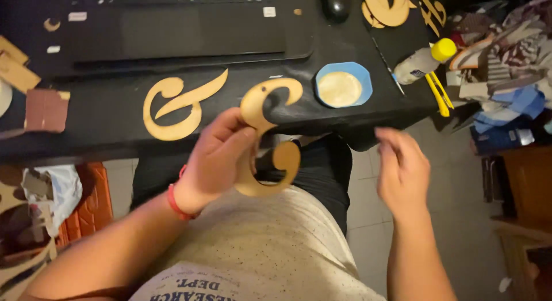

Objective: Applying a liquid coating to the edges of laser-cut wooden letters using a small paintbrush

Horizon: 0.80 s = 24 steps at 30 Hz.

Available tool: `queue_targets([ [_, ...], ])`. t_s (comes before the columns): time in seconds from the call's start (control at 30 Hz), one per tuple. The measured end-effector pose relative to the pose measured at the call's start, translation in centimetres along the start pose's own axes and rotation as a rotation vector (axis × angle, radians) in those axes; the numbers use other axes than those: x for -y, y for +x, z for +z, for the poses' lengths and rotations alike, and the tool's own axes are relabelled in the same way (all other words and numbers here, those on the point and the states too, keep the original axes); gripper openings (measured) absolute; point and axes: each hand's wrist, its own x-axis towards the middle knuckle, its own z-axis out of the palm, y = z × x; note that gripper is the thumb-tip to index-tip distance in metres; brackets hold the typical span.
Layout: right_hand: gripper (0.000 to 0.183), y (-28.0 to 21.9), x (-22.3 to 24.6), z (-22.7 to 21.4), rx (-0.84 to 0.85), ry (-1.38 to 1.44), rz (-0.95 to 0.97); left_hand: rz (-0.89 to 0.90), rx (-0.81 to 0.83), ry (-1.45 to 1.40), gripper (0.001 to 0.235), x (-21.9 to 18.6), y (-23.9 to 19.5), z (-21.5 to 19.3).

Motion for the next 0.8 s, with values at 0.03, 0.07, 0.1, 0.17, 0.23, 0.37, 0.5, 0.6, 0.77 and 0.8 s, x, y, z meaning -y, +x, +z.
queue_targets([
  [0.03,0.023,1.3,-1.1,0.3,0.041,-0.115,-0.043,0.118,-0.005,-0.024,0.018,1.1,0.8,-0.6],
  [0.07,0.023,2.4,-2.0,0.7,0.029,-0.120,-0.028,0.110,0.012,-0.018,0.018,1.0,1.1,-0.6],
  [0.1,0.031,3.6,-2.9,1.2,0.086,-0.167,0.040,0.126,0.027,0.013,0.018,1.1,1.2,-0.7],
  [0.17,0.044,5.0,-5.1,2.1,0.143,-0.213,0.117,0.136,0.047,0.044,0.017,1.6,1.3,-0.8],
  [0.23,0.014,5.6,-7.9,2.8,0.119,-0.196,-0.127,0.111,0.034,0.010,0.015,2.7,1.3,-1.1],
  [0.37,0.008,4.0,-9.0,3.4,0.057,-0.277,-0.310,0.041,-0.027,-0.062,0.015,4.5,1.6,-2.0],
  [0.5,0.012,3.6,-5.5,0.7,-0.185,-0.299,-0.435,0.031,-0.059,0.021,0.024,2.9,3.8,-1.0],
  [0.6,0.007,2.4,-3.8,-1.9,-0.240,-0.317,-0.443,0.048,-0.005,0.365,0.042,-0.6,6.6,1.9],
  [0.77,0.013,1.1,-0.9,-4.2,-0.272,-0.323,-0.437,0.130,0.192,0.738,0.047,-1.2,13.4,5.8],
  [0.8,0.015,0.8,-0.4,-4.5,-0.278,-0.340,-0.430,0.251,0.200,0.819,0.038,0.1,14.9,6.2],
])
